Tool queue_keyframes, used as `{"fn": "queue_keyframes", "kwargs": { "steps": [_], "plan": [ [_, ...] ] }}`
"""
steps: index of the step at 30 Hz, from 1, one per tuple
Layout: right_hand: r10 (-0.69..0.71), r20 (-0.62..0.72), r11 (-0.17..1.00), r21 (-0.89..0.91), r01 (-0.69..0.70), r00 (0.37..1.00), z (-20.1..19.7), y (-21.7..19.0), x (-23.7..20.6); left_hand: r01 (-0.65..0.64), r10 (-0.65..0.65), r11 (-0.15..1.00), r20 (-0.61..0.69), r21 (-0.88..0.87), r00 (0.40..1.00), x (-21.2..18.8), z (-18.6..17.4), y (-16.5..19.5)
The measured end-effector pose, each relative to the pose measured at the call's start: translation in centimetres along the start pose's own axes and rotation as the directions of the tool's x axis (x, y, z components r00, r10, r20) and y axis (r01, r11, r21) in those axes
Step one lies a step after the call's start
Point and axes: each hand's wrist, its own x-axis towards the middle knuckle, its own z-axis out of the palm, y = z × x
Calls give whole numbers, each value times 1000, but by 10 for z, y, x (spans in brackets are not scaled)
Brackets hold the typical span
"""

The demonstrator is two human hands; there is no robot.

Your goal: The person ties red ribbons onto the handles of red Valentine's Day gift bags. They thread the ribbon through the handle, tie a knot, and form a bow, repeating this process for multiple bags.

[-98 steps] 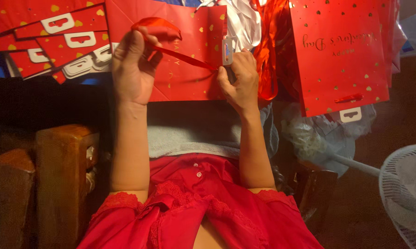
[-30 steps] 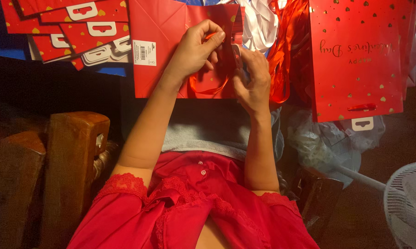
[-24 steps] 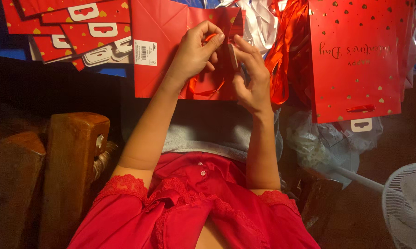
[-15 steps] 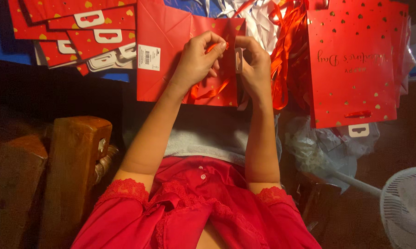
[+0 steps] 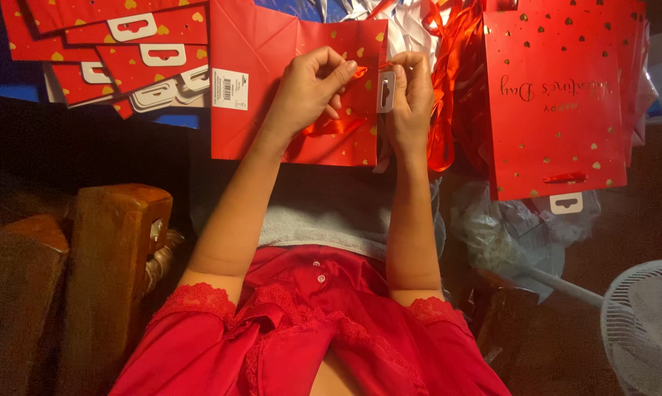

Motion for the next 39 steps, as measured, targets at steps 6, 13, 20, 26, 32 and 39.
{"fn": "queue_keyframes", "kwargs": {
  "steps": [6, 13, 20, 26, 32, 39],
  "plan": [
    [91, 150, 996, 1, -92, 985, -7, -10, -1, 41, -38, 995, 28, -88, 999, -2, -5, 3],
    [68, -45, 995, 76, -64, 997, 3, 3, 0, 61, -56, 995, 56, -82, 997, -4, -7, 2],
    [69, 86, 995, 67, -74, 994, -1, -8, 0, 97, -80, 984, 113, -150, 990, -6, -14, 3],
    [147, 16, 987, 65, -148, 989, 4, -5, -5, 101, -56, 945, 150, -310, 987, -8, -22, 2],
    [-42, -115, 981, 186, 63, 992, 3, -1, -2, 45, 37, 904, 184, -426, 982, -11, -29, 2],
    [44, 5, 998, 51, -45, 999, 5, -20, -1, 52, 57, 846, 187, -531, 981, -13, -29, 1]
  ]
}}
